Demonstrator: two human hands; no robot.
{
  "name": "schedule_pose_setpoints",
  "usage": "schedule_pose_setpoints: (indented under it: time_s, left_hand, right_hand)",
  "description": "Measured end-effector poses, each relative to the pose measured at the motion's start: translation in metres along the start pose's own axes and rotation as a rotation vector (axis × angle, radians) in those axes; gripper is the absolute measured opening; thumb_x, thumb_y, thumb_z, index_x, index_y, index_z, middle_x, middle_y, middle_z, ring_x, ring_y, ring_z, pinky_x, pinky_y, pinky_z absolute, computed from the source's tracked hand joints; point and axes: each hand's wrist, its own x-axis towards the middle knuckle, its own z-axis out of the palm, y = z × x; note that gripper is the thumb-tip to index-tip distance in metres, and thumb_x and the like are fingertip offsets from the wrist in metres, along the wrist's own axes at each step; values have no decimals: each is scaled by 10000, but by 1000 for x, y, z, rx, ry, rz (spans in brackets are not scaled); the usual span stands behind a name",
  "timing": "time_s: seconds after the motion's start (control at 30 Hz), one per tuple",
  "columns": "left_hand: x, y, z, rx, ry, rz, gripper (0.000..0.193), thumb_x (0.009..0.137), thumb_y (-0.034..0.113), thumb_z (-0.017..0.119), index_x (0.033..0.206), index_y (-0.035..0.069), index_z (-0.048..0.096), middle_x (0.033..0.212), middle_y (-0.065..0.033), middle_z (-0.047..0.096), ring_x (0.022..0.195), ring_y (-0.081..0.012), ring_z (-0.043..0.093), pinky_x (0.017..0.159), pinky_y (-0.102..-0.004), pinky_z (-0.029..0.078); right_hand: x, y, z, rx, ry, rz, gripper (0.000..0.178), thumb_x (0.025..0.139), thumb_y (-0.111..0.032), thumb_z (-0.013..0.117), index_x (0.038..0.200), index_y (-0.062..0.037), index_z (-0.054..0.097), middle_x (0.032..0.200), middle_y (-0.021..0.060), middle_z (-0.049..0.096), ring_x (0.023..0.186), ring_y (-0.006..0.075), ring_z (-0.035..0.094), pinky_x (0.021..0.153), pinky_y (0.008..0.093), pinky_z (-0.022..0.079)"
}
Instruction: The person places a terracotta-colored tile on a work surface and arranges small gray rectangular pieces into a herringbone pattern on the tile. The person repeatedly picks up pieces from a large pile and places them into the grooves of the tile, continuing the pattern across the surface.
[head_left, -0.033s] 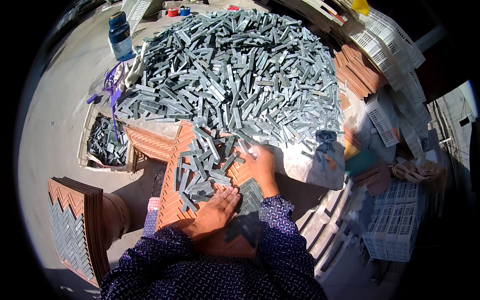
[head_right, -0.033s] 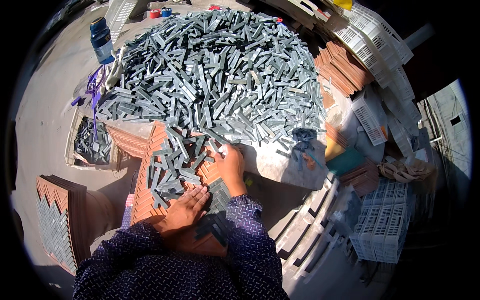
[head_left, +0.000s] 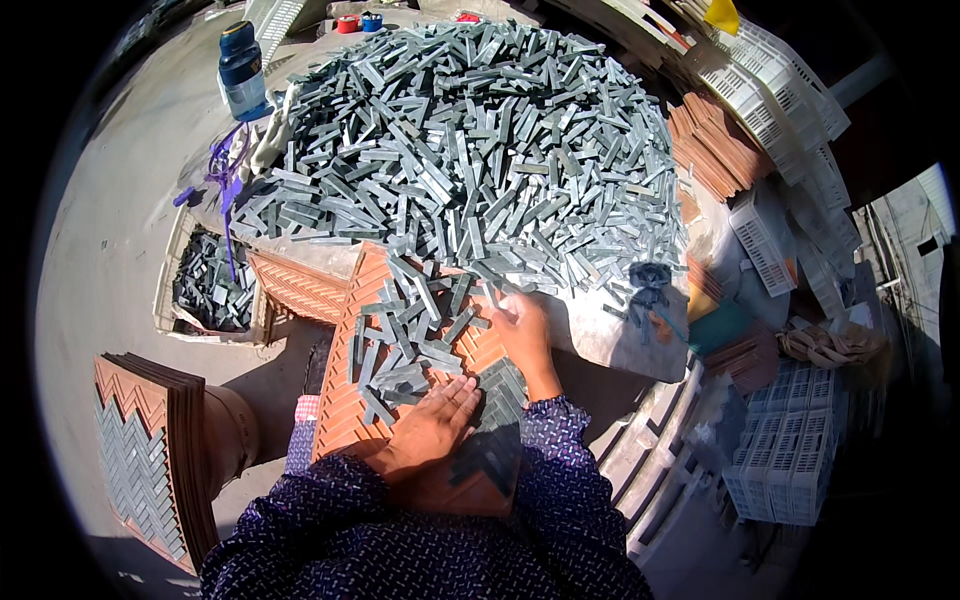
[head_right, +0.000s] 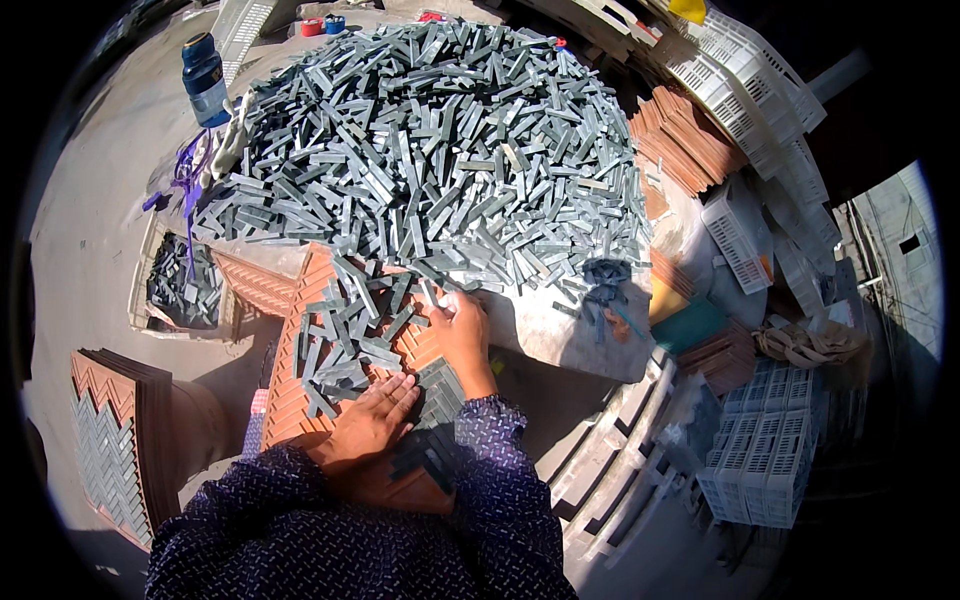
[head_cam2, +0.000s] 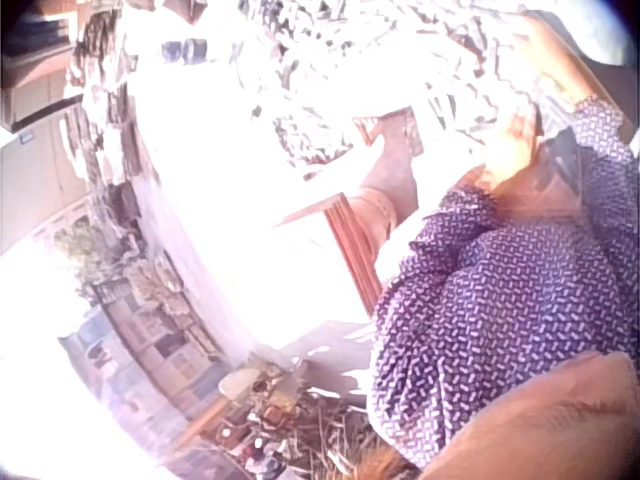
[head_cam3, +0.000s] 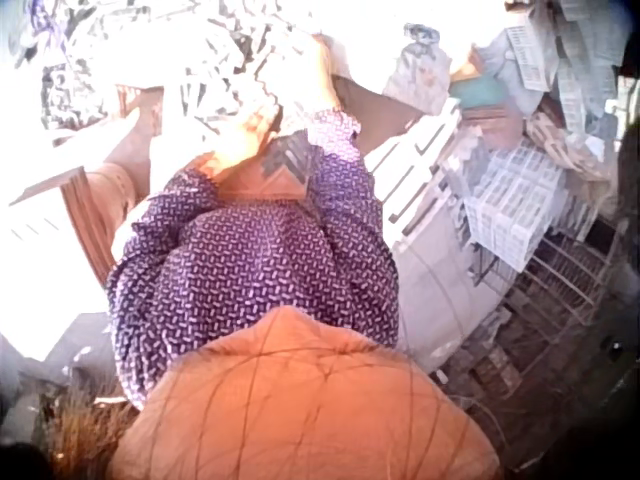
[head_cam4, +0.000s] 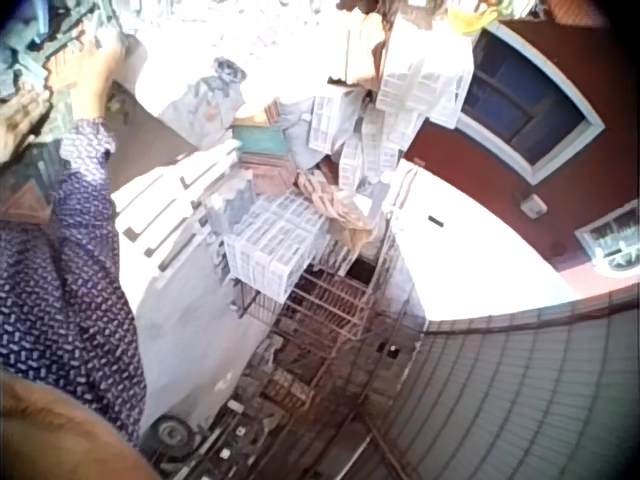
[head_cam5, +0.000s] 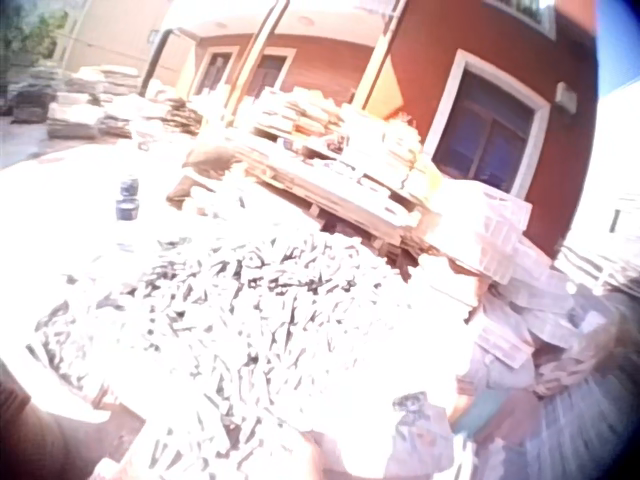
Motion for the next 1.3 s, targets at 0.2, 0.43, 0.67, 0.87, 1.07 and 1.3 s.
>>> schedule_pose_setpoints:
  time_s: [0.2, 0.43, 0.67, 0.87, 1.07, 1.3]
  left_hand:
    - [-14, -14, 1, 24, -5, -15, 507, 856, 214, 606, 1290, -19, 490, 1368, -212, 471, 1291, -339, 439, 1080, -441, 350]
    - [-12, -16, 1, -10, -11, 3, 496, 857, 203, 604, 1288, -15, 492, 1383, -210, 454, 1294, -340, 434, 1082, -440, 347]
    - [0, -6, 2, -63, 36, -25, 448, 850, 144, 601, 1262, -12, 521, 1356, -196, 484, 1266, -345, 458, 1066, -446, 358]
    - [33, 3, -21, 21, 100, -17, 409, 843, 103, 548, 1229, -31, 538, 1323, -175, 520, 1265, -325, 460, 1054, -451, 356]
    - [51, -2, -2, 127, 105, -47, 387, 854, 119, 561, 1210, -35, 555, 1296, -167, 544, 1250, -311, 471, 1050, -436, 352]
    - [69, 4, 8, 32, 140, -37, 368, 810, 51, 597, 1160, -59, 576, 1259, -161, 561, 1191, -312, 502, 1002, -435, 386]
  right_hand:
    - [-37, -6, -14, 1101, -390, 350, 184, 958, -137, 528, 1096, -16, 523, 905, 84, 583, 767, 142, 512, 673, 275, 401]
    - [-55, 3, -29, 913, -239, 397, 163, 959, -106, 509, 1029, 16, 590, 847, 47, 588, 745, 112, 530, 640, 268, 438]
    - [-35, 10, -46, -48, -222, -290, 141, 858, -68, 591, 971, 8, 631, 881, 150, 640, 803, 314, 624, 719, 334, 485]
    - [-20, 11, -49, -45, -342, -281, 102, 826, -51, 610, 898, 20, 599, 899, 188, 615, 816, 352, 603, 699, 378, 471]
    - [-23, 15, -54, 146, -262, -171, 143, 815, -22, 606, 954, 10, 608, 902, 195, 632, 839, 368, 622, 724, 368, 495]
    - [1, 47, -68, -120, 63, -338, 196, 778, 38, 617, 962, -21, 648, 970, 157, 623, 873, 347, 621, 735, 382, 496]
